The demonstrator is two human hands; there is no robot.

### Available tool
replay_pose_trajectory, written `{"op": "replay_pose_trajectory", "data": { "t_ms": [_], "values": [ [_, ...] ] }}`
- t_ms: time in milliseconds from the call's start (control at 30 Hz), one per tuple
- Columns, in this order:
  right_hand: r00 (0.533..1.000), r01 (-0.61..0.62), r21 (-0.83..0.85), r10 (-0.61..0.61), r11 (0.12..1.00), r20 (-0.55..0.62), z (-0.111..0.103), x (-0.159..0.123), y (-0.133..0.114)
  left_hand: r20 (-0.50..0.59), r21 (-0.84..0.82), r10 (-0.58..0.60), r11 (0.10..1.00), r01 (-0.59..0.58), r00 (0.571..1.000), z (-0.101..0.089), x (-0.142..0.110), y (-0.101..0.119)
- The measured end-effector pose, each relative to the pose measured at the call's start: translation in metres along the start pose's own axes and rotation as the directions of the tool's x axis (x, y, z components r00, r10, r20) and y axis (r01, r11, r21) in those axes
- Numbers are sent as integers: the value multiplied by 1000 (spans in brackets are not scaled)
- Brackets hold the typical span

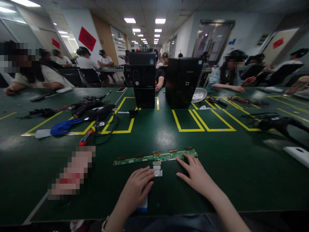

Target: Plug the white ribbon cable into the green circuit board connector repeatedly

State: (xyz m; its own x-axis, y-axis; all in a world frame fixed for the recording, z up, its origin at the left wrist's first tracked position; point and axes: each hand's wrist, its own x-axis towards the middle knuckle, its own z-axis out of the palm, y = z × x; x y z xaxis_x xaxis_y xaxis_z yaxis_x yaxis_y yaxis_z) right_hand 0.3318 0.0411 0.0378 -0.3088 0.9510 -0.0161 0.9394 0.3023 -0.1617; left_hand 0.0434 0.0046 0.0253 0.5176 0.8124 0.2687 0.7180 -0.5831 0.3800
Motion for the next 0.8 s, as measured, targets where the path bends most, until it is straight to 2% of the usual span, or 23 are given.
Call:
{"op": "replay_pose_trajectory", "data": {
  "t_ms": [200, 533, 800],
  "values": [
    [1000, -16, -41, 17, 999, 22, -3, -3, -8, 21, 4, -1, 1000, 1, 1000, 1, 0, -1],
    [998, -53, -139, 54, 989, 7, 5, -8, -18, 10, -5, -3, 1000, 3, 1000, 1, -1, 0],
    [991, 9, -104, -23, 995, -133, -4, 0, -8, -7, 12, 21, 1000, -21, 1000, 3, -1, -2]
  ]
}}
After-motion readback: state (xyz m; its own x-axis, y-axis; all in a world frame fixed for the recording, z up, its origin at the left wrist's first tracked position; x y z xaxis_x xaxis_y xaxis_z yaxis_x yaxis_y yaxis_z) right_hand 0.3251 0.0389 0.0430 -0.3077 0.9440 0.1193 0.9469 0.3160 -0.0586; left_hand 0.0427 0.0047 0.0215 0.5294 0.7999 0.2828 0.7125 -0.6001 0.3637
